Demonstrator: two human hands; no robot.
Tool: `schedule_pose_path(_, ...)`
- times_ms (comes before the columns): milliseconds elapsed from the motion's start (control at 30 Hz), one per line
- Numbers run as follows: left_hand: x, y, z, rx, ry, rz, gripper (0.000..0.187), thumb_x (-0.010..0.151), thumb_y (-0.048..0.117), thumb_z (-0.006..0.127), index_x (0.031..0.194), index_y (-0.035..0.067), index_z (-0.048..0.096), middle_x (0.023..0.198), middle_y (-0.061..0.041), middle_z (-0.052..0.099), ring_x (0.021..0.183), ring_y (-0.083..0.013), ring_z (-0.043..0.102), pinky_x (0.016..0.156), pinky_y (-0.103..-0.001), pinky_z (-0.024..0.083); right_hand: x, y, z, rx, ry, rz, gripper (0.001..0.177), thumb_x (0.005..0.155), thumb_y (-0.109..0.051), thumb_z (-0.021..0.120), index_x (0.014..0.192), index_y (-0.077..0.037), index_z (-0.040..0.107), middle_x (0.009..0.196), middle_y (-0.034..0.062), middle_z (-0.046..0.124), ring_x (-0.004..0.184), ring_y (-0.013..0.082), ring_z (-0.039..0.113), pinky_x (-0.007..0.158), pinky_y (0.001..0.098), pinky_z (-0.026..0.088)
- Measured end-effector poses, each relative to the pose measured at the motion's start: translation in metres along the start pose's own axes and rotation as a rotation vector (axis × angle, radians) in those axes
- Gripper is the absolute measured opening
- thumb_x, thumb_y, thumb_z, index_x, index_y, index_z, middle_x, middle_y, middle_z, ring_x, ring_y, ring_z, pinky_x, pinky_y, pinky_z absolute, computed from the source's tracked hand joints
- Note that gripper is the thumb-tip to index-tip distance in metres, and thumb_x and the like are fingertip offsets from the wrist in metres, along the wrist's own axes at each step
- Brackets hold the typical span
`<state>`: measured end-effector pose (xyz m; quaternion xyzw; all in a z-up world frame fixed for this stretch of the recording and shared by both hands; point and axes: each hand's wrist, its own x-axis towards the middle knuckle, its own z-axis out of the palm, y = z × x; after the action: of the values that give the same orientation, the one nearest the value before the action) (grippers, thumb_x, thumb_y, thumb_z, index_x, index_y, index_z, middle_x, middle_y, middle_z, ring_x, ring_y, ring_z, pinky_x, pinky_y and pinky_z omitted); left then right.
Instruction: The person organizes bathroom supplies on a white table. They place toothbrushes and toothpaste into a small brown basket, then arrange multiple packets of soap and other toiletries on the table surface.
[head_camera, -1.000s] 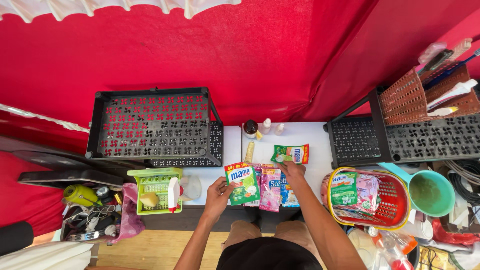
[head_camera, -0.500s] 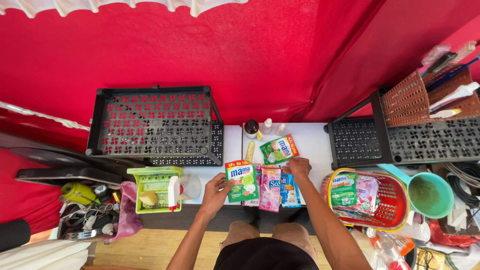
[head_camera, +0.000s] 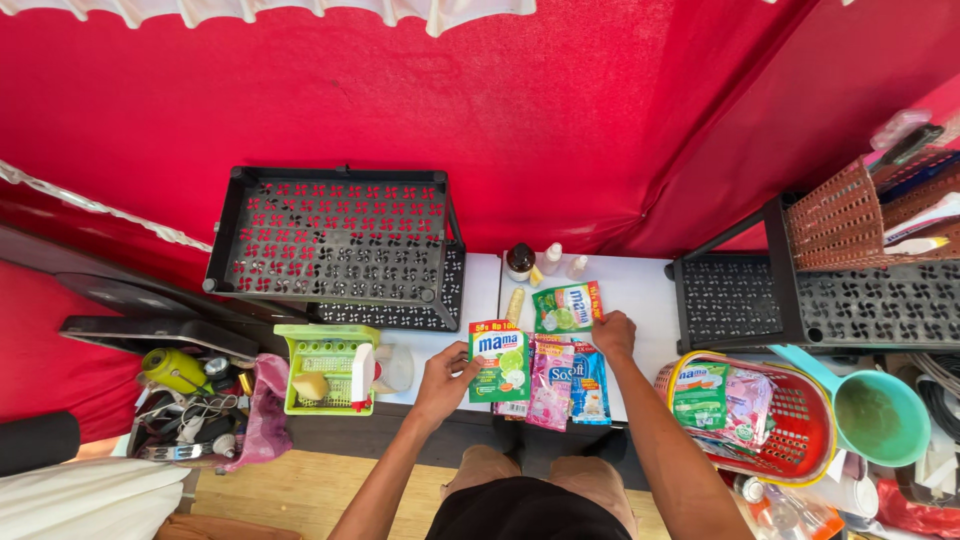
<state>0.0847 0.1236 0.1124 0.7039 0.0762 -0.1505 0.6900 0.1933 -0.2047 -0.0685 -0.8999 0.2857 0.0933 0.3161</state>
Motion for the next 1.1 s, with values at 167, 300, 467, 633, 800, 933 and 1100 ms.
schedule_pose_path(167,0.014,-0.015,0.004,-0.028,-0.044,0.031,0.018,0.097,0.013,0.068,0.106,-0.003,0.070,0.097,-0.006,0.076,0.092,-0.0104,0.070,0.077,-0.026,0.057,-0.007,0.000,-0.008,-0.069,-0.152,0.005,0.032,0.091,-0.034,0.070,0.109,-0.008,0.078,0.112,0.0210,0.075,0.111,0.0390,0.070,0.099,0.0480,0.055)
schedule_pose_path(300,0.048,-0.025,0.015,0.067,-0.089,0.043,0.019,0.097,0.013,0.069,0.107,-0.003,0.068,0.094,-0.010,0.075,0.085,-0.0122,0.069,0.071,-0.028,0.056,-0.032,-0.013,-0.048,-0.178,0.030,-0.112,0.046,0.090,-0.040,0.073,0.118,-0.005,0.071,0.118,0.0211,0.068,0.105,0.0393,0.067,0.086,0.0502,0.054)
schedule_pose_path(467,0.099,-0.020,0.041,0.286,-0.269,0.011,0.027,0.093,0.017,0.072,0.114,0.001,0.069,0.099,-0.011,0.077,0.088,-0.0134,0.074,0.075,-0.027,0.060,-0.076,-0.037,-0.097,0.518,-0.466,-0.150,0.047,0.092,-0.038,0.066,0.129,-0.009,0.062,0.107,0.0090,0.075,0.096,0.0161,0.072,0.070,0.0333,0.061)
schedule_pose_path(633,0.122,-0.012,0.073,0.455,-0.427,0.106,0.038,0.092,0.021,0.074,0.124,0.002,0.068,0.104,-0.018,0.076,0.092,-0.0218,0.073,0.079,-0.034,0.059,-0.080,-0.030,-0.106,0.534,-0.482,-0.428,0.028,0.097,-0.019,0.073,0.116,0.001,0.067,0.092,0.0142,0.073,0.078,0.0157,0.067,0.059,0.0290,0.054)
schedule_pose_path(800,0.124,-0.036,0.072,0.371,-0.238,0.132,0.037,0.092,0.020,0.070,0.125,0.004,0.065,0.114,-0.014,0.074,0.100,-0.0214,0.072,0.084,-0.034,0.059,-0.056,0.000,-0.088,0.538,-0.099,-0.170,0.022,0.094,-0.014,0.070,0.108,0.002,0.068,0.084,0.0121,0.078,0.058,0.0168,0.069,0.046,0.0297,0.053)
schedule_pose_path(933,0.096,-0.071,0.056,0.389,-0.197,0.111,0.032,0.089,0.017,0.071,0.119,0.006,0.070,0.117,-0.012,0.074,0.098,-0.0225,0.073,0.084,-0.033,0.058,-0.028,0.000,-0.054,0.467,0.010,0.019,0.022,0.093,-0.015,0.072,0.106,0.003,0.068,0.081,0.0129,0.076,0.053,0.0190,0.068,0.046,0.0323,0.055)
schedule_pose_path(1100,0.046,-0.082,0.028,0.373,-0.248,0.096,0.027,0.091,0.016,0.072,0.116,0.006,0.073,0.110,-0.010,0.077,0.098,-0.0206,0.073,0.084,-0.032,0.057,0.002,-0.007,-0.016,0.397,-0.036,0.066,0.027,0.090,-0.020,0.076,0.105,0.002,0.071,0.079,0.0155,0.077,0.056,0.0244,0.070,0.053,0.0376,0.057)
